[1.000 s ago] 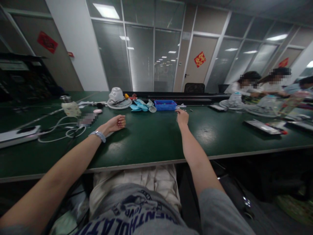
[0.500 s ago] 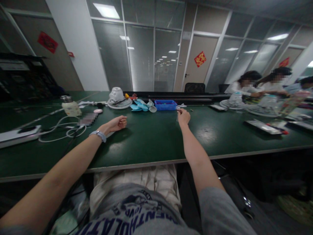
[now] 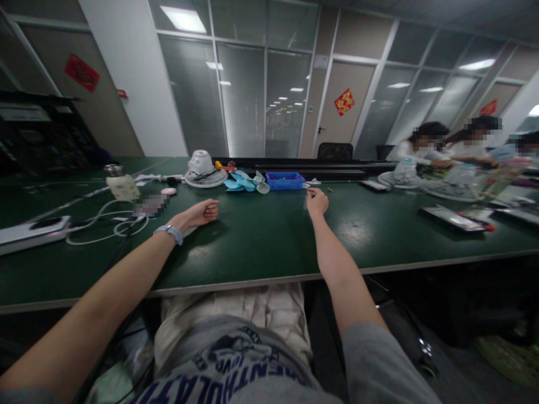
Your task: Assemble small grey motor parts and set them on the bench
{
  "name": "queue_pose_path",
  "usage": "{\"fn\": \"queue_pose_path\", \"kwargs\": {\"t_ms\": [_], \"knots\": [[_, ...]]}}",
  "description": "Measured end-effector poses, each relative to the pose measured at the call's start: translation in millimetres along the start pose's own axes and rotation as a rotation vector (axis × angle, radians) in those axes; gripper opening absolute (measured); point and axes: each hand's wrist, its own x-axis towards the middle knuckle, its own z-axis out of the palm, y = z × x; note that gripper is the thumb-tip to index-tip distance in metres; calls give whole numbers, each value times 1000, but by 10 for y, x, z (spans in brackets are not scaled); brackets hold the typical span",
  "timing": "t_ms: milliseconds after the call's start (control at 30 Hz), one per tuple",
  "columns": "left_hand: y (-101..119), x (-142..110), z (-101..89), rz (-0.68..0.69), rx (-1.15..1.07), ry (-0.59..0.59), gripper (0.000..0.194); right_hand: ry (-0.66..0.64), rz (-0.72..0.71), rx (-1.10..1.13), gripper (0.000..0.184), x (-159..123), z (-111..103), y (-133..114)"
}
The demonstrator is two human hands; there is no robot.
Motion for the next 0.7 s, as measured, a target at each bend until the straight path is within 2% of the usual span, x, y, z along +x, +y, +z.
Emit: {"fn": "queue_pose_path", "kwargs": {"t_ms": [100,300,467,567,700], "knots": [[6,-1,11,-7,-2,12,39,-17,-8,-6,24,-28,-6,-21],[16,-16,37,-15,-8,26,40,-69,30,-104,41,-98,-18,-104],[21,-33,54,-10,5,28,41,-178,178,-217,58,-123,-50,-94],[26,-44,75,-14,10,39,41,-220,231,-245,56,-116,-66,-59],[22,-31,100,-2,54,74,39,-192,134,-232,51,-165,-19,-143]]}}
